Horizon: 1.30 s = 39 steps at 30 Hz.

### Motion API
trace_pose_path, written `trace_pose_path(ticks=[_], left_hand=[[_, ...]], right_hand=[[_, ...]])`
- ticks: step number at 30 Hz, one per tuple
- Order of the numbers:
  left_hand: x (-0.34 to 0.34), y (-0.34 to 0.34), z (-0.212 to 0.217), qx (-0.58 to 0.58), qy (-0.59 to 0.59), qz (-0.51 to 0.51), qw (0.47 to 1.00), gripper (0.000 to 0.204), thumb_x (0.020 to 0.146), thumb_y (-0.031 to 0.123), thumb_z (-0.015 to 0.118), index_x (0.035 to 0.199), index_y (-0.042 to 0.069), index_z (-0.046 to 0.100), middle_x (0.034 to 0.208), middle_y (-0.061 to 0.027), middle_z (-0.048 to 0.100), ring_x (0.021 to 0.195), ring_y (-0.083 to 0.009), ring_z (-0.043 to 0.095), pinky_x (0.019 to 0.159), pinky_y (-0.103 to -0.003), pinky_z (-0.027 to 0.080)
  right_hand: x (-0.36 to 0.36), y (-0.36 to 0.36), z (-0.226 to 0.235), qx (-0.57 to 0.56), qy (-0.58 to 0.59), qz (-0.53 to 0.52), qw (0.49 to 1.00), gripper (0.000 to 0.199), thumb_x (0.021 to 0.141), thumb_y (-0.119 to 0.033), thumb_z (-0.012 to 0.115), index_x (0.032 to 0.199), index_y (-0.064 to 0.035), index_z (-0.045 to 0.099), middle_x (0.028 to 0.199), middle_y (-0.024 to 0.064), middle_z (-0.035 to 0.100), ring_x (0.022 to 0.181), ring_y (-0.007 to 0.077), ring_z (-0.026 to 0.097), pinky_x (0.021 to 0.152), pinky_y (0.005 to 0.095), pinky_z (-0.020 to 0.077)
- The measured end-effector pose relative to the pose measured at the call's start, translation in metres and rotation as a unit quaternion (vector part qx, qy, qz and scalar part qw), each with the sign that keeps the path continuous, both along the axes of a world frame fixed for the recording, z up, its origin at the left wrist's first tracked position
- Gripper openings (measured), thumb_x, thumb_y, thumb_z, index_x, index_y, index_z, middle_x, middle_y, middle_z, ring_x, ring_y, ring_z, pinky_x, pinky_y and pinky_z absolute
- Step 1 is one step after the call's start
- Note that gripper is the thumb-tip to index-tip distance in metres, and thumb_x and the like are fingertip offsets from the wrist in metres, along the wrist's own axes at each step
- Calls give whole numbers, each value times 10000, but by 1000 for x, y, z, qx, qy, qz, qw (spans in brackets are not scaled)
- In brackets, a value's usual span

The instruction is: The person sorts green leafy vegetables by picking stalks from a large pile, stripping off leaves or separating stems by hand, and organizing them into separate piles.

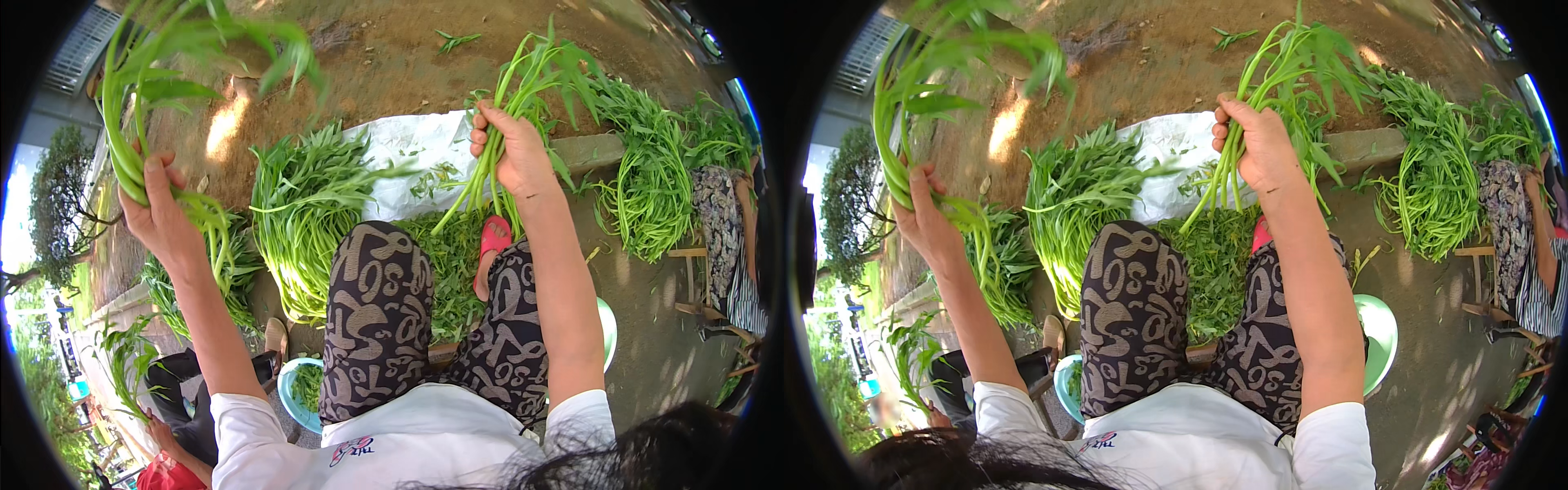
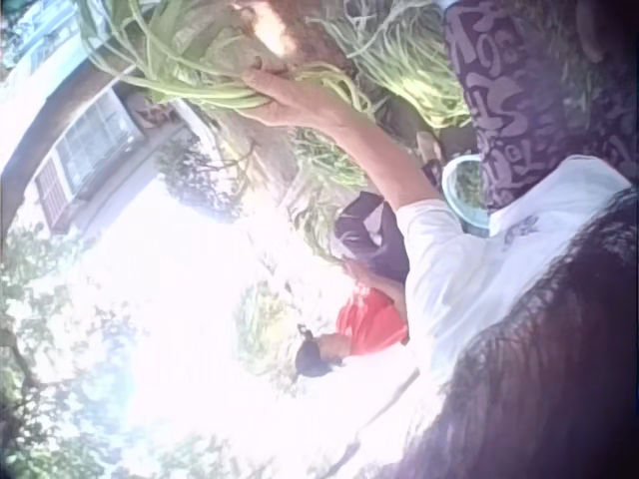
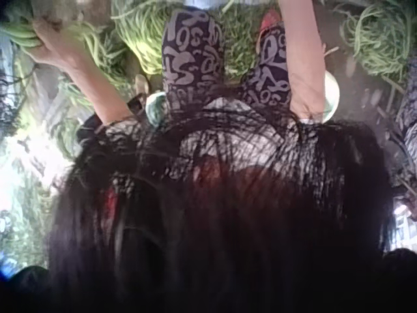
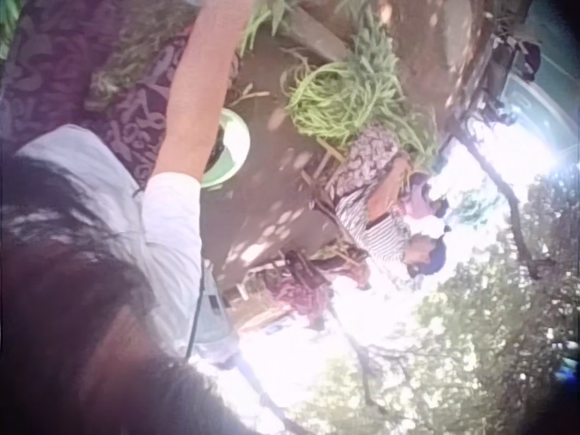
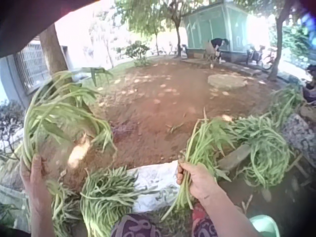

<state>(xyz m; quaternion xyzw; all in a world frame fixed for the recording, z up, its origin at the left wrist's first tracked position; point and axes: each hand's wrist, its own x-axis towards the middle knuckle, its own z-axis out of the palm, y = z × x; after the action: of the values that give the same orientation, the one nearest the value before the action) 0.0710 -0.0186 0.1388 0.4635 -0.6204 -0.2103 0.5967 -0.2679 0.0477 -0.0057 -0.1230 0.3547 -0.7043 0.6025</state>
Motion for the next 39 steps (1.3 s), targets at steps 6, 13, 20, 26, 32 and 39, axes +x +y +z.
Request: trace_pose_path(ticks=[6, 13, 20, 26, 32, 39], left_hand=[[-55, -36, 1, 148, 297, -233, 914, 207, 916, 138, 556, 1105, 55, 547, 863, -73, 627, 666, -105, 565, 585, -228, 500], [-157, -64, -68, 219, 361, -311, 852, 240, 882, 150, 617, 1096, 71, 542, 892, -48, 590, 669, -109, 550, 597, -256, 496], [-187, -29, -116, 350, 296, -317, 830, 317, 932, 164, 527, 1224, 58, 464, 920, -47, 510, 703, -140, 522, 618, -303, 484], [-172, 16, -137, 455, 313, -324, 768, 366, 921, 164, 557, 1260, 88, 441, 999, -42, 528, 865, -154, 555, 761, -338, 512], [-165, 42, -150, 465, 292, -344, 762, 355, 873, 123, 633, 1189, 92, 476, 1024, -53, 588, 906, -174, 563, 780, -325, 479], [-168, 51, -150, 466, 250, -351, 773, 271, 860, 95, 640, 1109, 83, 532, 978, -31, 608, 809, -131, 556, 675, -293, 476]], right_hand=[[-4, 2, 3, 5, 7, -3, 1000, 169, 870, -106, 604, 980, 7, 542, 742, 58, 554, 620, 154, 539, 531, 294, 460], [-6, 6, 3, 1, -9, -16, 1000, 170, 857, -127, 630, 965, -16, 559, 730, 42, 556, 610, 149, 540, 528, 284, 452], [-8, 11, 8, 9, 23, -35, 999, 153, 851, -126, 634, 948, -21, 579, 728, 41, 558, 609, 136, 546, 514, 279, 451], [5, 12, 8, 2, 63, 7, 998, 187, 841, -168, 659, 954, -38, 586, 760, 46, 570, 614, 135, 548, 538, 276, 459], [16, 18, 9, -3, 113, 44, 993, 223, 851, -190, 653, 983, -16, 608, 809, 35, 587, 679, 112, 548, 588, 262, 470], [24, 15, 8, -24, 190, 53, 980, 262, 799, -141, 711, 969, 8, 578, 770, 78, 614, 630, 149, 572, 518, 291, 475]])
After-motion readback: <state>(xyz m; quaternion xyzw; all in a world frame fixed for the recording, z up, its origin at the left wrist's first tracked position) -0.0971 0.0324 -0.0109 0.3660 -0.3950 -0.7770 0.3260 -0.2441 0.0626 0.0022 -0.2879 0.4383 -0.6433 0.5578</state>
